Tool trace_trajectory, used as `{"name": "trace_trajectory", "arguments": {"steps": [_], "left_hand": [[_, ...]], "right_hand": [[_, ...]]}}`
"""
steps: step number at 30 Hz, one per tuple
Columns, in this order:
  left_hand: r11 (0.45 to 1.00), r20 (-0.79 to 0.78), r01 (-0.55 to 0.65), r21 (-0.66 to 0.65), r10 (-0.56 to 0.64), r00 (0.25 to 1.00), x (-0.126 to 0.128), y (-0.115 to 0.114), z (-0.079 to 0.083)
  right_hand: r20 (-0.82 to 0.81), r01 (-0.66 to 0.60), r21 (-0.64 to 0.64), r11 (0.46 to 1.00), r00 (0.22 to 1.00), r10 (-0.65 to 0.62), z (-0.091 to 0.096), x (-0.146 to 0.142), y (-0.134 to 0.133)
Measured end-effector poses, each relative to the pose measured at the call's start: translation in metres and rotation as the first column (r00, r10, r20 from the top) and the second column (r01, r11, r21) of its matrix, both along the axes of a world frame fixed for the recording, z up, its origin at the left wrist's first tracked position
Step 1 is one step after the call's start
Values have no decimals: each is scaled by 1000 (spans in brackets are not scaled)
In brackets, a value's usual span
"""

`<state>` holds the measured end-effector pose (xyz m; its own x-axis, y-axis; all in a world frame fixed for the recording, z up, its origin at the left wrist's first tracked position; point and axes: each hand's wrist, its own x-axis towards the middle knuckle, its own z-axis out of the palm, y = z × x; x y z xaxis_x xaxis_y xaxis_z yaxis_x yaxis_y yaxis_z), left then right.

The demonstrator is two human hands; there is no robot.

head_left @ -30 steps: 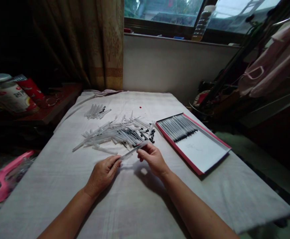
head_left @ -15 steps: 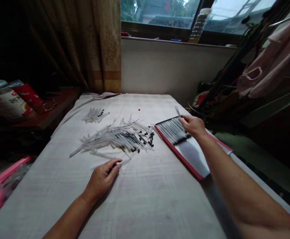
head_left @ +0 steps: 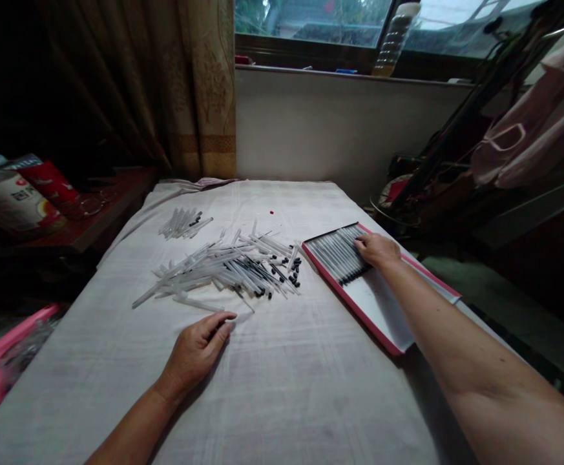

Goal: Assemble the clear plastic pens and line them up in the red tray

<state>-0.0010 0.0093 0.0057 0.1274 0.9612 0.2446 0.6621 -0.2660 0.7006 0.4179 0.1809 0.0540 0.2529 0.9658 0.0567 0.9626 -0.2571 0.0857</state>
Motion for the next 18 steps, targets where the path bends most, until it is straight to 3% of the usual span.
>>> {"name": "trace_trajectory", "arguments": {"steps": [9,13,18], "left_hand": [[997,91,-7,-81,15,996,2,-2,4],[990,196,-6,-142,34,980,3,-1,10],[984,274,9,-179,41,961,3,-1,9]], "right_hand": [[52,-85,145,986,996,78,8,-23,-9],[61,-266,214,940,964,259,16,-68,-10],[46,-517,69,853,856,515,15,-140,-7]]}}
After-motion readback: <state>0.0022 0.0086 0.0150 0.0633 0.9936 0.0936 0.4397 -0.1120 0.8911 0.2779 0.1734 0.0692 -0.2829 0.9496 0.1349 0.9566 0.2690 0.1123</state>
